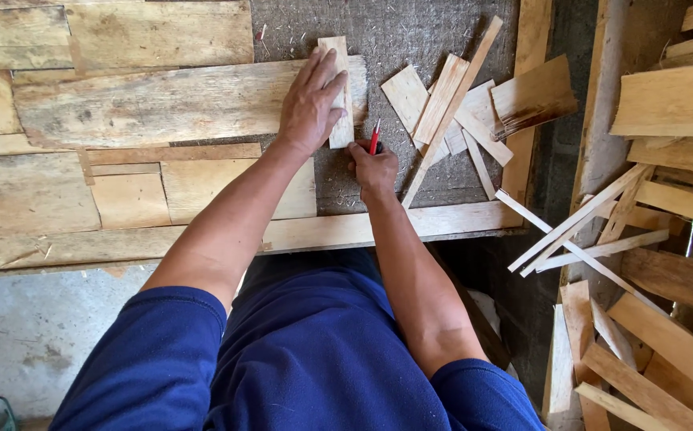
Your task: Fitting and trimming thin wood strips into a frame to create a decorative surface.
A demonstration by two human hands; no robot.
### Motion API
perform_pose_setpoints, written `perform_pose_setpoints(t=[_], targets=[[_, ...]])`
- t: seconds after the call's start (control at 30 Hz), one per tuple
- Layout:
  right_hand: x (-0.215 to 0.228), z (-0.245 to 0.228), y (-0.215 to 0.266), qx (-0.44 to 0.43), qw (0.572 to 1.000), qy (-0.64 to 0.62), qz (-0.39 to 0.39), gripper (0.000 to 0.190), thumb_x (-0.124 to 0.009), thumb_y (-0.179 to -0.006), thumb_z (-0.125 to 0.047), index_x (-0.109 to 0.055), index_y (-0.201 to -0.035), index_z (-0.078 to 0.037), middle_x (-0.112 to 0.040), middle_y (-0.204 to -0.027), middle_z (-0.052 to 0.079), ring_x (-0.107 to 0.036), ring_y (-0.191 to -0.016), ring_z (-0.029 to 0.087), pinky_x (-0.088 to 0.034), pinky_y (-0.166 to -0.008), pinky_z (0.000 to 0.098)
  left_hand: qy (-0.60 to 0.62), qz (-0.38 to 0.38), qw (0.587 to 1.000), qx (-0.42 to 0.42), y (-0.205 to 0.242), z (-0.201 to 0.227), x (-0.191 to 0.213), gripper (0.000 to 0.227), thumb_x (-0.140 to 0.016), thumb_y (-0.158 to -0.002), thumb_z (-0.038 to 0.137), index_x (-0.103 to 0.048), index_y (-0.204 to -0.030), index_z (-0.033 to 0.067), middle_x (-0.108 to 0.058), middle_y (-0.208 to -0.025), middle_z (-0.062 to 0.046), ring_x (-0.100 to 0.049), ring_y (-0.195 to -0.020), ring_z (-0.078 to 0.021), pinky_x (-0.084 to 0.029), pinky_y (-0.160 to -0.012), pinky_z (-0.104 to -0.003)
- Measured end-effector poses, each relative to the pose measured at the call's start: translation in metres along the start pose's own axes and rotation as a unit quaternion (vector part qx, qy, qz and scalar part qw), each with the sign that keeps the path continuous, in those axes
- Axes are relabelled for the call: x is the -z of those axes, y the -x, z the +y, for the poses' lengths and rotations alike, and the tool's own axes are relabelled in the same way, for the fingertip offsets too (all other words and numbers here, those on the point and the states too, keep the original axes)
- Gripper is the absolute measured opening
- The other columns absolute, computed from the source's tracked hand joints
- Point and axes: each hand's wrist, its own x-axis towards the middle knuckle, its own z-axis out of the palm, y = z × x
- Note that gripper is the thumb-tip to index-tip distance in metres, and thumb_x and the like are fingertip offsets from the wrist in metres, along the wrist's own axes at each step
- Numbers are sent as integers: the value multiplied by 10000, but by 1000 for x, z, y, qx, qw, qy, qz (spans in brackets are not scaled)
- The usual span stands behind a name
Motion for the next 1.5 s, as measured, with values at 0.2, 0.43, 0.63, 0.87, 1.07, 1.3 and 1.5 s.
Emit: perform_pose_setpoints(t=[0.2, 0.43, 0.63, 0.87, 1.07, 1.3, 1.5], targets=[[-3, 2, -3, 8, 1000, 5, 11, 198, -802, -845, -97, -723, -994, 7, -750, -825, 101, -632, -576, 145, -521, -503, 257, 40, -74, 996, 9, 5, -7, -12, 739, -790, -871, 376, -522, -1522, 153, -232, -1700, -116, -190, -1562, -309, -132, -1285, -405], [-4, 10, -14, 12, 1000, -18, 8, 186, -795, -840, -73, -723, -975, 32, -757, -832, 114, -662, -597, 154, -548, -521, 258, 64, -72, 995, 8, 5, -5, -3, 734, -799, -879, 349, -528, -1515, 101, -255, -1692, -139, -206, -1565, -318, -149, -1298, -414], [-3, 2, -6, 1, 1000, 1, 12, 175, -781, -847, -87, -733, -977, 20, -760, -818, 104, -661, -581, 147, -541, -517, 256, 83, -73, 994, 15, 6, -6, -5, 741, -799, -872, 352, -519, -1516, 114, -241, -1686, -129, -196, -1556, -313, -148, -1287, -425], [-2, -8, 6, -1, 1000, 30, 5, 174, -778, -859, -137, -732, -979, -19, -757, -794, 75, -660, -566, 125, -505, -479, 259, 86, -102, 991, 29, 4, -8, -6, 745, -783, -883, 364, -496, -1531, 136, -207, -1703, -114, -160, -1567, -292, -128, -1292, -421], [6, -5, 15, 20, 999, 49, 6, 179, -767, -880, -194, -685, -963, -58, -740, -772, 61, -664, -579, 121, -548, -489, 262, 70, -121, 990, 28, 3, -8, -4, 770, -765, -892, 408, -465, -1549, 143, -175, -1709, -111, -138, -1573, -289, -111, -1293, -422], [23, 13, 2, 139, 988, -25, -62, 167, -607, -996, -56, -561, -1152, -16, -676, -847, 75, -628, -637, 118, -541, -543, 277, 21, -175, 984, 13, -2, 0, 25, 980, -813, -795, 530, -399, -1575, 106, -144, -1704, -133, -117, -1572, -315, -107, -1300, -420], [9, -34, 17, 316, 909, 268, -36, 423, -477, -991, 27, -410, -1407, -13, -702, -1038, 203, -733, -795, 306, -626, -619, 414, -17, -191, 981, -4, -6, 0, 21, 1048, -838, -776, 549, -356, -1571, 66, -161, -1690, -137, -118, -1559, -359, -123, -1280, -454]])
